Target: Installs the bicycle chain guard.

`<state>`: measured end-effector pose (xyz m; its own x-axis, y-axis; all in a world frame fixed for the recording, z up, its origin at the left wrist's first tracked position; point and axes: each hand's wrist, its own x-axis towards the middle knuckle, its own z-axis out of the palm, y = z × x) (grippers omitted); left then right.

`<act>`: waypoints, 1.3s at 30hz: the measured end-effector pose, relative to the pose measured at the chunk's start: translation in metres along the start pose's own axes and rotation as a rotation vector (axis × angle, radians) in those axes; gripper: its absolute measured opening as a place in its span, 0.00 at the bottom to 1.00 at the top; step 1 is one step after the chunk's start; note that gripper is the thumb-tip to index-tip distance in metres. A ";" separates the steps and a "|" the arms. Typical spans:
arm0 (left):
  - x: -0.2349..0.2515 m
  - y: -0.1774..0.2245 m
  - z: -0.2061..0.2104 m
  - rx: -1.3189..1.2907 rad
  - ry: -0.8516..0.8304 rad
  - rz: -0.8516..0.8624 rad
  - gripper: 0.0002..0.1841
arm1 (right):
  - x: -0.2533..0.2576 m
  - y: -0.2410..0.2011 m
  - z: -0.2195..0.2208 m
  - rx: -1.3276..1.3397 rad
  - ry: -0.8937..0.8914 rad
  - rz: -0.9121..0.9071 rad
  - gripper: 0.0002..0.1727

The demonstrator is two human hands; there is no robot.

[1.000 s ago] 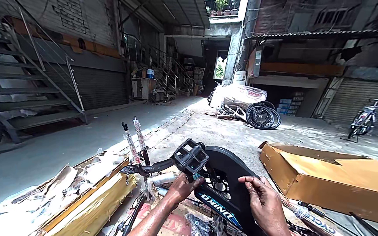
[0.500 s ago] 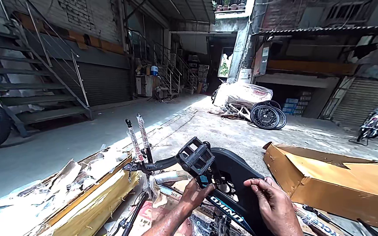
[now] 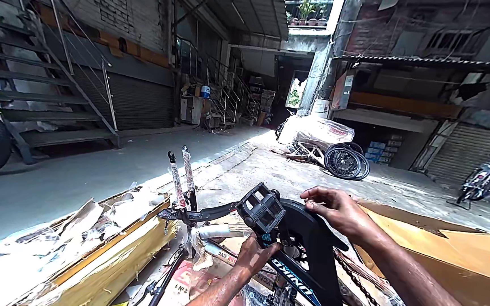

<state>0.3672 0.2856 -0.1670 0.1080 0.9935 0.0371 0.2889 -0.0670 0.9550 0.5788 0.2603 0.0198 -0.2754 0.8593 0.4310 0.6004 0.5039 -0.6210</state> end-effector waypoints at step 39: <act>0.006 0.000 -0.012 0.048 -0.095 0.033 0.43 | 0.045 -0.023 -0.006 -0.057 -0.347 0.024 0.08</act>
<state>0.3565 0.2927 -0.1638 0.2076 0.9775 0.0380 0.3285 -0.1063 0.9385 0.5575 0.2867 0.0571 -0.4941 0.8541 0.1624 0.6476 0.4862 -0.5867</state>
